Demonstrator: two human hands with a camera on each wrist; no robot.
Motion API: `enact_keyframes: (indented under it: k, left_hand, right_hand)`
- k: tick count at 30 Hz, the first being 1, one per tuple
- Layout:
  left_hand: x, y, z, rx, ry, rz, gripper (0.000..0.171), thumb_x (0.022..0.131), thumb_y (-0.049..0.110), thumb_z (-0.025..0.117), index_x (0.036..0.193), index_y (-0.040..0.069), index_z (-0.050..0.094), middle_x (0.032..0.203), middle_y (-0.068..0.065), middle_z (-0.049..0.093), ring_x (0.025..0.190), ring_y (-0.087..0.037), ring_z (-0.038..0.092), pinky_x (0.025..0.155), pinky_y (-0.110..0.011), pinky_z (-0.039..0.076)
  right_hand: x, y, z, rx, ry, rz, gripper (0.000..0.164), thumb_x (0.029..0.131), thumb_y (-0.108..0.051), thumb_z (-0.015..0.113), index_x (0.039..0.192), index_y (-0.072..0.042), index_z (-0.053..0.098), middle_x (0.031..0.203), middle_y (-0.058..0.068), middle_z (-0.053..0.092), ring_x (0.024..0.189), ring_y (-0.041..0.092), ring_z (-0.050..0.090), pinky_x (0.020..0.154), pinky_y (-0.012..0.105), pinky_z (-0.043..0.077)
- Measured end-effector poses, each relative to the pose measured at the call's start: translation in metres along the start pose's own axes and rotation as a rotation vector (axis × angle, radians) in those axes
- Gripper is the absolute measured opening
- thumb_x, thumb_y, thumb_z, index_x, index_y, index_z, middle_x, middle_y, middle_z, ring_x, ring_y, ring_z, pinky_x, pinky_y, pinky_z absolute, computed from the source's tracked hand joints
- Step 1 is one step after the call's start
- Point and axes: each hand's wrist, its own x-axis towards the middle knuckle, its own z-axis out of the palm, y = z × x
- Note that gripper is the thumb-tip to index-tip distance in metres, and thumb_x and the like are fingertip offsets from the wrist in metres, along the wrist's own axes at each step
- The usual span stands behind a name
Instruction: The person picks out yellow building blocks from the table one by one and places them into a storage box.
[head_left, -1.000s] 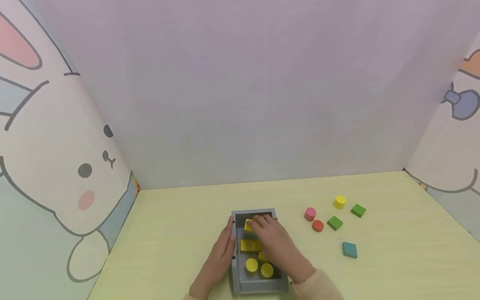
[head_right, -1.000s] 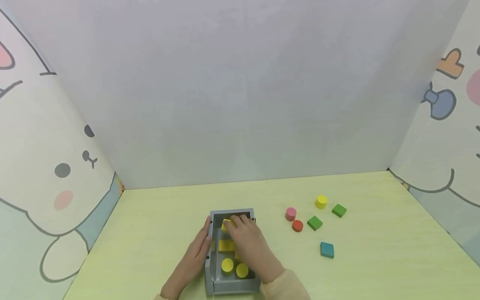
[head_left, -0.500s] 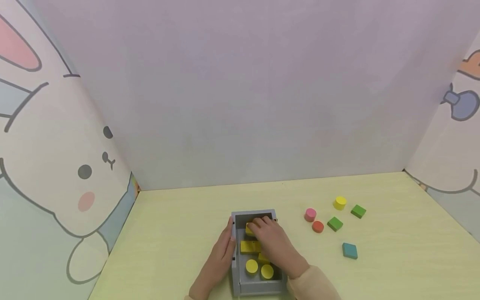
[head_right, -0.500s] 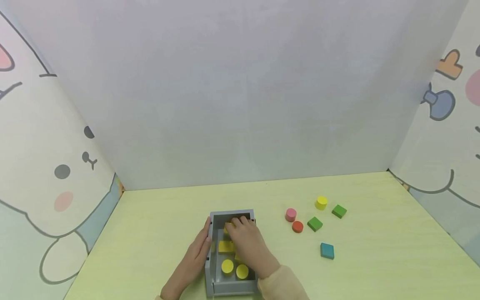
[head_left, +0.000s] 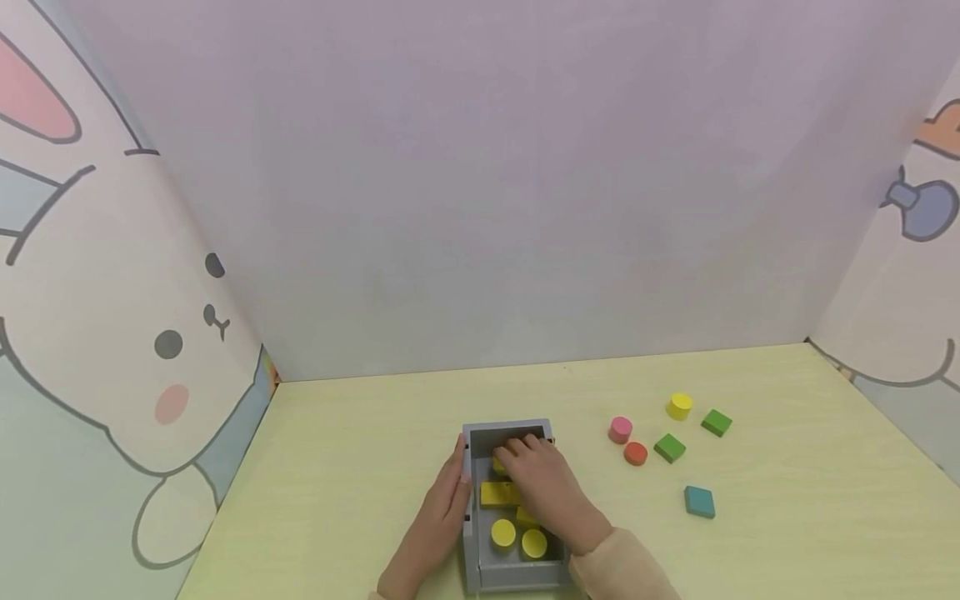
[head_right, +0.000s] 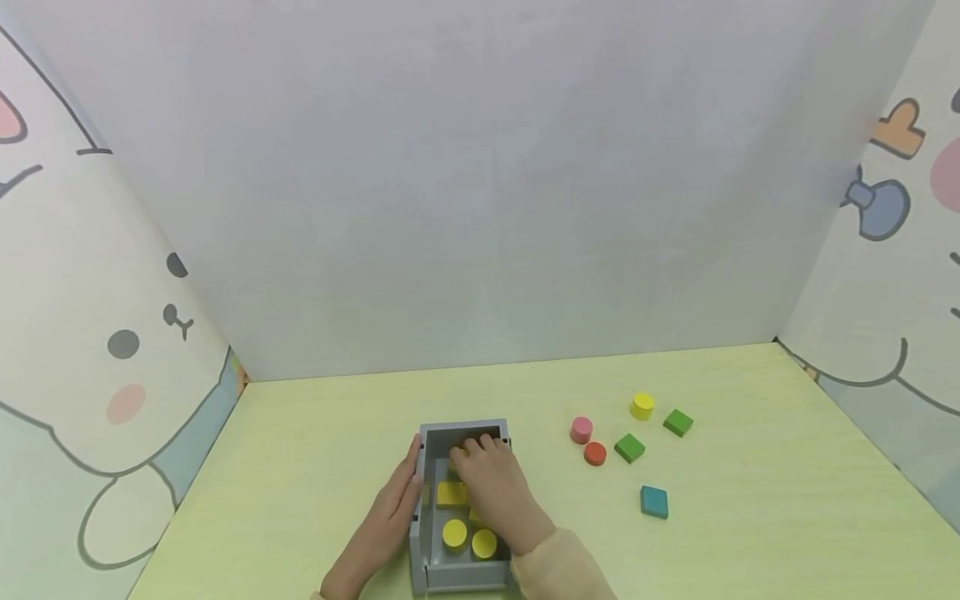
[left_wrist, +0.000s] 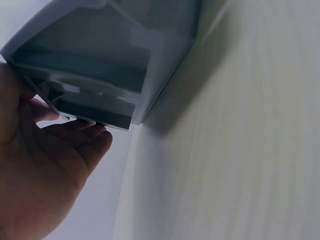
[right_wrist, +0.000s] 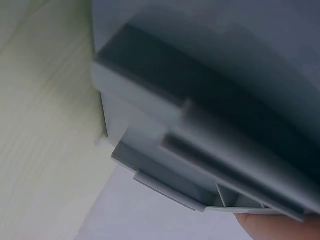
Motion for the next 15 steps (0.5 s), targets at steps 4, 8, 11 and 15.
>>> enact_keyframes:
  k: [4, 8, 11, 15]
  left_hand:
    - [0.000, 0.004, -0.001, 0.016, 0.001, -0.009, 0.050, 0.102, 0.029, 0.023, 0.147, 0.018, 0.006, 0.153, -0.007, 0.014, 0.137, -0.021, 0.012, 0.111, -0.051, 0.021]
    - [0.000, 0.012, -0.003, 0.005, -0.003, -0.022, 0.049, 0.102, 0.021, 0.026, 0.146, 0.009, 0.009, 0.153, -0.013, 0.015, 0.137, -0.025, 0.013, 0.111, -0.052, 0.020]
    - [0.000, 0.015, -0.004, -0.009, -0.004, -0.027, 0.049, 0.101, 0.017, 0.028, 0.146, 0.006, 0.010, 0.152, -0.016, 0.016, 0.136, -0.027, 0.014, 0.111, -0.053, 0.020]
    - [0.000, 0.010, -0.002, 0.016, 0.005, -0.017, 0.049, 0.102, 0.022, 0.026, 0.147, 0.012, 0.008, 0.153, -0.010, 0.016, 0.137, -0.023, 0.014, 0.111, -0.051, 0.021]
  right_hand:
    - [0.000, -0.001, 0.000, -0.013, -0.027, 0.014, 0.030, 0.068, -0.002, 0.074, 0.094, -0.011, 0.061, 0.093, 0.004, 0.068, 0.079, 0.021, 0.056, 0.073, 0.037, 0.055]
    - [0.000, -0.001, 0.001, -0.033, -0.034, 0.025, 0.028, 0.071, -0.004, 0.073, 0.095, -0.012, 0.061, 0.092, 0.004, 0.068, 0.077, 0.020, 0.057, 0.070, 0.036, 0.055]
    - [0.000, -0.001, 0.002, -0.054, -0.023, 0.023, 0.027, 0.071, -0.005, 0.072, 0.094, -0.012, 0.061, 0.089, 0.003, 0.068, 0.074, 0.019, 0.057, 0.067, 0.035, 0.054]
    - [0.000, -0.002, 0.002, -0.073, -0.015, 0.017, 0.026, 0.072, -0.007, 0.073, 0.093, -0.012, 0.059, 0.085, 0.002, 0.068, 0.071, 0.018, 0.057, 0.064, 0.033, 0.052]
